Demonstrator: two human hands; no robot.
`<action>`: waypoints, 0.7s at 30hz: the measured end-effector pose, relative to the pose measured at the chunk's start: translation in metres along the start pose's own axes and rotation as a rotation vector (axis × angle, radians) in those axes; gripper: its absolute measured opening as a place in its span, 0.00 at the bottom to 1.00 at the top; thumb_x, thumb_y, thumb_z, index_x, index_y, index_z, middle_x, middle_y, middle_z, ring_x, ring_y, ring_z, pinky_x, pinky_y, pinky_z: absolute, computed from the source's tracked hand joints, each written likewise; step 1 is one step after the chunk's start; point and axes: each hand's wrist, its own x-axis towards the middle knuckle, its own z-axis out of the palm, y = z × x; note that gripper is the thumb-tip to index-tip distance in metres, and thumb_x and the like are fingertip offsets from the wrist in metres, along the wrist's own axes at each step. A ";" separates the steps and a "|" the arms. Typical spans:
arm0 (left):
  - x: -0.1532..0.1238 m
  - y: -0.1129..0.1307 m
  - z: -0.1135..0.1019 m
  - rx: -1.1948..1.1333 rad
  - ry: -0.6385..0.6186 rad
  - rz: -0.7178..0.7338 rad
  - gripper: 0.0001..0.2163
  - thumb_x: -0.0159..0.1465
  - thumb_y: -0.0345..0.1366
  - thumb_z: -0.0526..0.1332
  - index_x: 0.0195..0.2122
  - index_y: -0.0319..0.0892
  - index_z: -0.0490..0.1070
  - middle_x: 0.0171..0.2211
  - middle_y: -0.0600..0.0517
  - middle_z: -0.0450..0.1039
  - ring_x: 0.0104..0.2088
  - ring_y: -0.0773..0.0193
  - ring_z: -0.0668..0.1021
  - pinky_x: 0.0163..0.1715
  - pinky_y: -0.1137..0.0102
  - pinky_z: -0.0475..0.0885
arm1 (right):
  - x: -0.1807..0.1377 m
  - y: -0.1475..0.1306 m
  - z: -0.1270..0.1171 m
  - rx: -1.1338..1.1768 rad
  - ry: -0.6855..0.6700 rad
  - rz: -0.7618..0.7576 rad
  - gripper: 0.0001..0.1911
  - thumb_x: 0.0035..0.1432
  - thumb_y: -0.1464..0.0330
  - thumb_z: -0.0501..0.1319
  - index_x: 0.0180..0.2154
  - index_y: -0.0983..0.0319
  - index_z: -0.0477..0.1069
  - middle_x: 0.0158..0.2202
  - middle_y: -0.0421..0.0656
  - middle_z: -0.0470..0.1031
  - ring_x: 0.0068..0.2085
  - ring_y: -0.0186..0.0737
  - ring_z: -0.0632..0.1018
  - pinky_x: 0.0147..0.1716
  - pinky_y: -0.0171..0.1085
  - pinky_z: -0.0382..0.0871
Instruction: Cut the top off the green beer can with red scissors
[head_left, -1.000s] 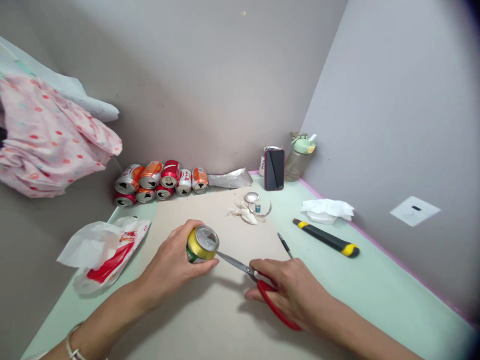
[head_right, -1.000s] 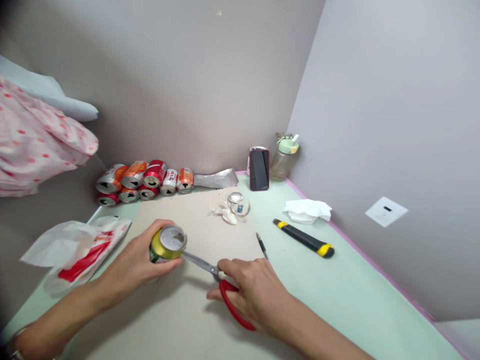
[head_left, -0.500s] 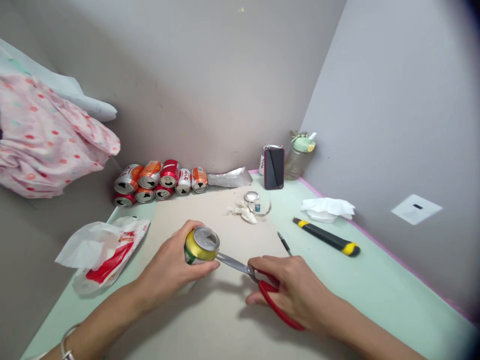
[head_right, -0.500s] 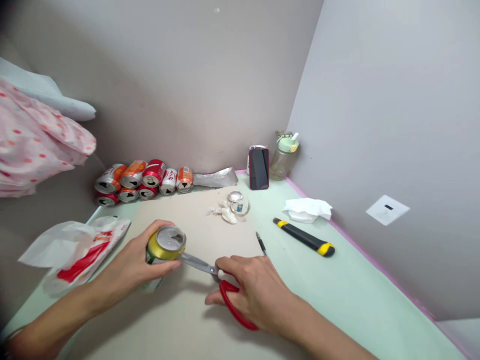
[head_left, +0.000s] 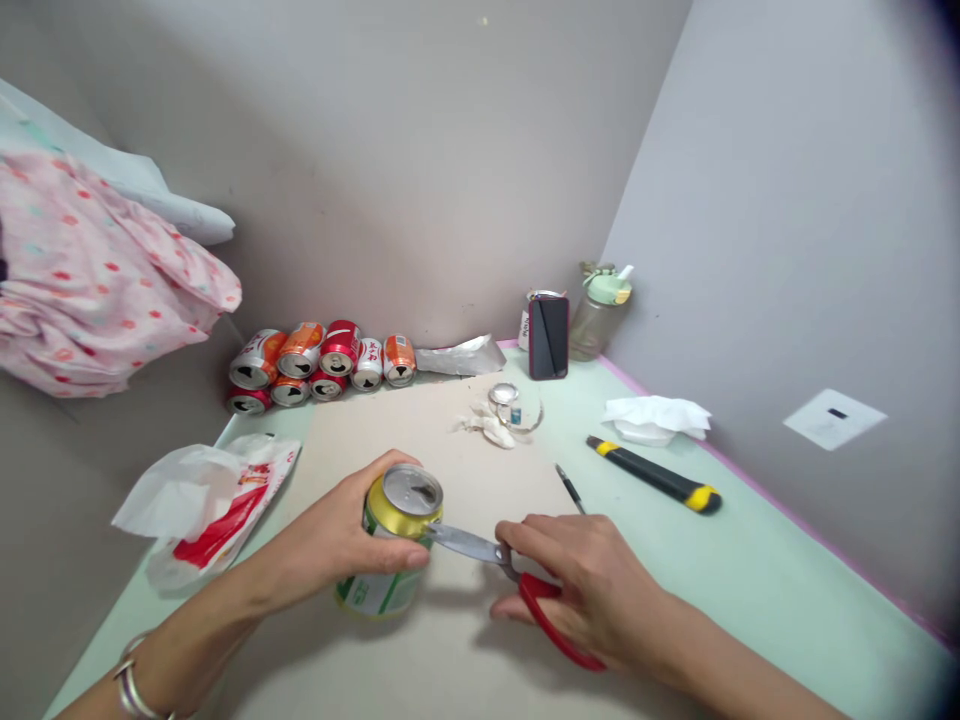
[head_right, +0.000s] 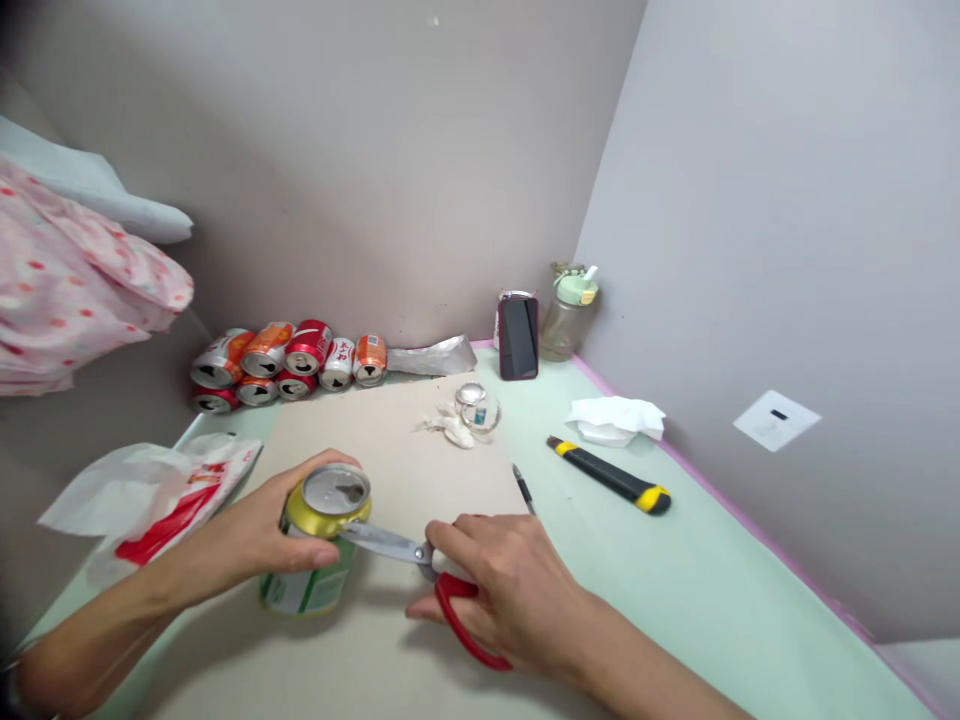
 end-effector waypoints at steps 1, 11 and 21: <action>0.000 0.000 -0.001 0.002 -0.014 0.002 0.21 0.54 0.44 0.70 0.45 0.45 0.66 0.36 0.57 0.66 0.38 0.61 0.68 0.37 0.71 0.63 | 0.000 0.001 0.001 -0.027 0.025 -0.026 0.22 0.67 0.49 0.56 0.41 0.63 0.72 0.27 0.41 0.72 0.25 0.36 0.67 0.27 0.34 0.55; 0.001 0.008 0.008 0.211 0.121 -0.059 0.19 0.55 0.37 0.66 0.46 0.46 0.64 0.39 0.55 0.70 0.41 0.58 0.71 0.42 0.67 0.66 | 0.008 -0.007 -0.017 0.176 -0.166 0.175 0.25 0.61 0.44 0.60 0.29 0.59 0.67 0.23 0.34 0.63 0.23 0.32 0.58 0.24 0.31 0.53; 0.005 0.000 0.012 0.368 0.280 -0.025 0.17 0.55 0.39 0.66 0.45 0.45 0.67 0.42 0.50 0.74 0.49 0.50 0.73 0.50 0.60 0.65 | 0.002 -0.006 -0.008 -0.024 -0.148 0.188 0.21 0.65 0.49 0.57 0.35 0.60 0.70 0.25 0.39 0.71 0.23 0.34 0.66 0.25 0.33 0.51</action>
